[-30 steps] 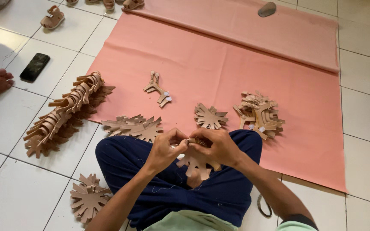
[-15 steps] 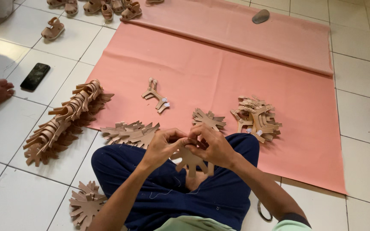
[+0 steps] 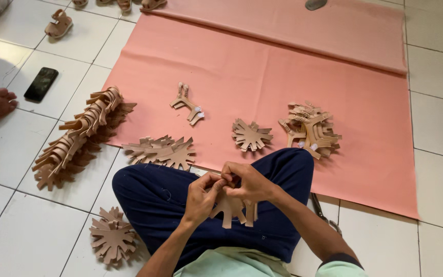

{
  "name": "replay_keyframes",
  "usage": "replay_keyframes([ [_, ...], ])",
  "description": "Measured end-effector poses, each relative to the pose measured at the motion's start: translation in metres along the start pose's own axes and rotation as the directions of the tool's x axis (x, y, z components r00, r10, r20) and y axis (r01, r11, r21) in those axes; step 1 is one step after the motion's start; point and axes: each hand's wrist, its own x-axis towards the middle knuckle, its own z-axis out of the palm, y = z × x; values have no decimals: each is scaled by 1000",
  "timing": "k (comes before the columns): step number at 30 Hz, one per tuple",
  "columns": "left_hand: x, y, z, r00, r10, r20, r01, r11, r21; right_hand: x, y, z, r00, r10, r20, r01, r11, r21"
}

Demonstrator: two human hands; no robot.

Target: The person sits on the floor and assembles small wooden craft parts by hand. They repeatedly pick up a star-shaped piece and a Y-shaped piece, interlock them, and place the assembled unit into a growing stack.

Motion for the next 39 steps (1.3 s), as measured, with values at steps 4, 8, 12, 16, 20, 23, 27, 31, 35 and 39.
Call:
replay_keyframes([
  [4,4,1,0,998,-9,-67,9,1000,8,0,4,7,988,-18,-151,14,999,-29],
  [8,9,5,-2,990,49,-130,-41,997,65,-6,0,22,934,-150,-323,30,937,-349],
  [12,5,11,-4,974,179,-138,-116,920,375,-10,1,29,938,-110,-328,-45,901,-431],
  [16,-2,17,-6,963,242,-122,-176,901,397,-11,1,31,936,-8,-352,-126,926,-356],
  [20,6,19,-14,973,214,-82,-166,904,393,-8,-3,46,880,-127,-459,-50,934,-355],
  [23,9,19,-16,990,125,-67,-96,940,327,-9,-5,45,866,-171,-470,-18,929,-371],
  [27,6,22,-12,999,23,-44,-9,954,299,-13,-3,31,914,-15,-407,-85,970,-227],
  [31,-5,24,-8,996,39,-75,-17,961,274,-22,2,31,880,349,-321,-304,935,184],
  [35,-2,21,-11,997,19,-70,2,959,284,-21,8,43,857,340,-386,-276,937,214],
  [39,8,15,-18,999,-41,6,39,978,205,-20,13,46,883,232,-409,-203,973,114],
])
